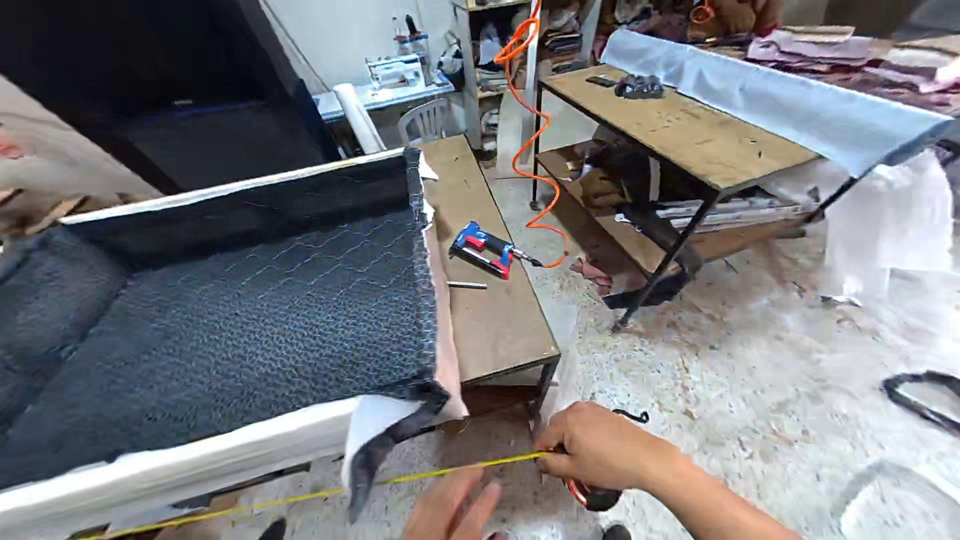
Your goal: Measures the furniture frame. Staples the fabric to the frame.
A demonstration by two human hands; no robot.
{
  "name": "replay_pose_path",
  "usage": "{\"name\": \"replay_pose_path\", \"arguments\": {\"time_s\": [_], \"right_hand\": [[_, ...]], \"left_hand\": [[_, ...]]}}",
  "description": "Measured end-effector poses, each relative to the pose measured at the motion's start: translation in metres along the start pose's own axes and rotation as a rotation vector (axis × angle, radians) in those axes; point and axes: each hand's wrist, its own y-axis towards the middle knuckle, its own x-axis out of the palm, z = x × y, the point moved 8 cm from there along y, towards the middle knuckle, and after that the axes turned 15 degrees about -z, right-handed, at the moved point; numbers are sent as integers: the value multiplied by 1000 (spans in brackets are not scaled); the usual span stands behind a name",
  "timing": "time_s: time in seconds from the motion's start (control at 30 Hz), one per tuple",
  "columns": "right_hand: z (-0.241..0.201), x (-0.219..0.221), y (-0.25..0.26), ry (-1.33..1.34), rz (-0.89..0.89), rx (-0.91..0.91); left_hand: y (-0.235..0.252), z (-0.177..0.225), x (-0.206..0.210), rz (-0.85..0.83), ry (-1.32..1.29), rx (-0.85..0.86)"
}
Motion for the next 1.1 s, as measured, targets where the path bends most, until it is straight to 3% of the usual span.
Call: {"name": "replay_pose_path", "arguments": {"time_s": [0.17,0.3,0.43,0.53,0.67,0.73,0.87,1.0,1.1], "right_hand": [[91,-64,-32,154,-45,43],[147,-122,-45,354,-52,-47],[184,-183,-35,516,-41,-144],[209,-224,-18,597,-20,-251],[276,-314,-18,667,-18,-393],[336,-363,-15,711,-17,-306],[427,-477,35,771,63,-140],[421,-556,135,782,34,-213],[382,-585,214,869,-137,-329]], "left_hand": [[181,55,92,-298,105,-99],[263,55,96,-415,58,-313],[330,36,86,-449,67,-324],[374,11,61,-368,28,-361],[413,-55,-18,12,-45,-573],[415,-94,-63,165,-47,-705],[459,-151,-120,222,-114,-836],[558,-205,-140,209,-170,-883],[636,-236,-151,215,-163,-884]]}}
